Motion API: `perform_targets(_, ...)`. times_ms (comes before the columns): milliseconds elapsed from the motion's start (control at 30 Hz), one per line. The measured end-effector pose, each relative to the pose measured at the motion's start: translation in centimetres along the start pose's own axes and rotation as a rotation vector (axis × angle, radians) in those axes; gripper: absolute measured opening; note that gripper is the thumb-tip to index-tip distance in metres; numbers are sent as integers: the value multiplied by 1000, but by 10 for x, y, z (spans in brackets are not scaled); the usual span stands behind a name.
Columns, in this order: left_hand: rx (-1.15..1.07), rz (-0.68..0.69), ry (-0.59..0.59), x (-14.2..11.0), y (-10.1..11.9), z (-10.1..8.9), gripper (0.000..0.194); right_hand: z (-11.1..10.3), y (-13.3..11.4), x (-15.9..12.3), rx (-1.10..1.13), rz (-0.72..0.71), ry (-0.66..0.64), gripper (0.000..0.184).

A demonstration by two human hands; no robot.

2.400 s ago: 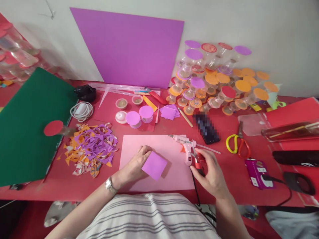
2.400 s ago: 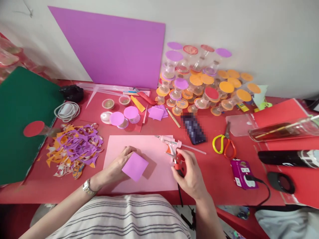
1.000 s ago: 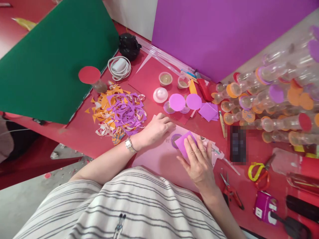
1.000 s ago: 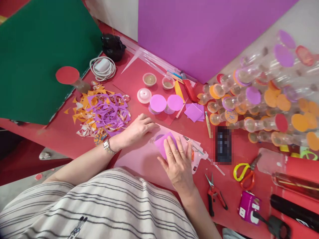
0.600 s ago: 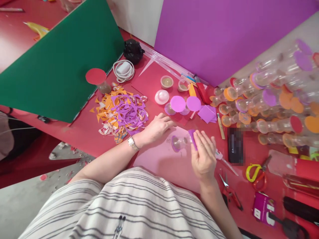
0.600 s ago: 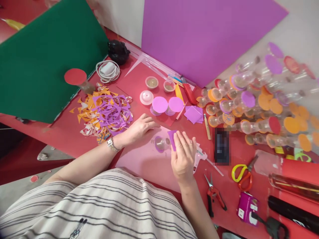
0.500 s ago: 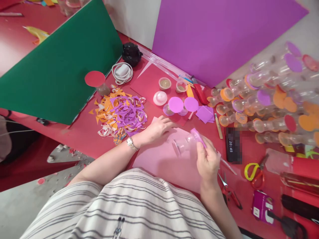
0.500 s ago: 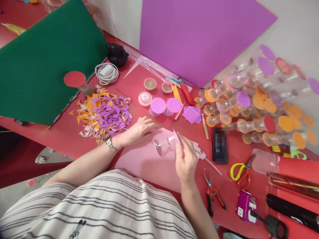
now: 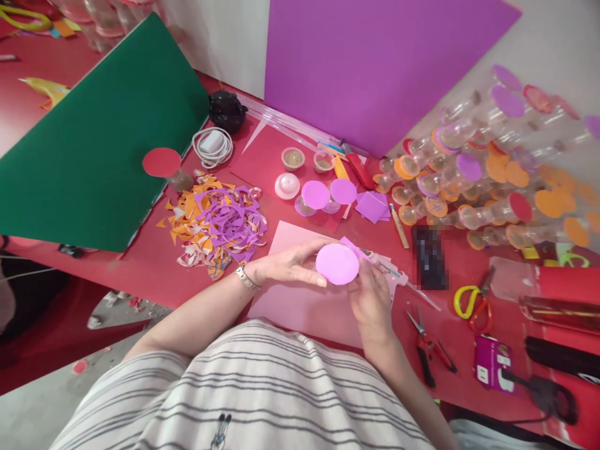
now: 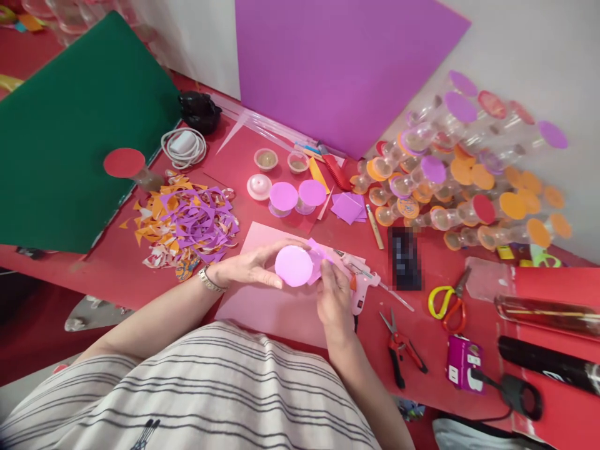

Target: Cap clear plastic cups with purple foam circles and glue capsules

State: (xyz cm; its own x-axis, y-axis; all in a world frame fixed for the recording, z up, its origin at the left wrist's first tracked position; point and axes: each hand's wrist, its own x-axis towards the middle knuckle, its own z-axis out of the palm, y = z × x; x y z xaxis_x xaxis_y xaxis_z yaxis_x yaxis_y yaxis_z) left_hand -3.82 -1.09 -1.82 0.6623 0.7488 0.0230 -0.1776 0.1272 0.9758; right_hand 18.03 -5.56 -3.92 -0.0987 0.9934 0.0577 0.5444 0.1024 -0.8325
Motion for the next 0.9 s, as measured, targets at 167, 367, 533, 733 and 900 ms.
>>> perform_targets(167, -166, -63, 125, 0, -2, -2, 84, -14, -12, -5, 226, 149, 65, 50)
perform_targets(367, -102, -90, 209, 6, -14, -4, 83, -71, 1, -49, 253, 262, 422, 38)
perform_targets(533, 201, -31, 281, 6, -12, -2, 63, -127, 47, -105, -394, 397, 624, 57)
perform_targets(733, 620, -44, 358, 6, -3, 3, 48, -144, 97, -157, -796, 252, 331, 79)
perform_targets(900, 661, -83, 373, 7, -2, 1, 50, -142, 111, -162, -852, 232, 269, 84)
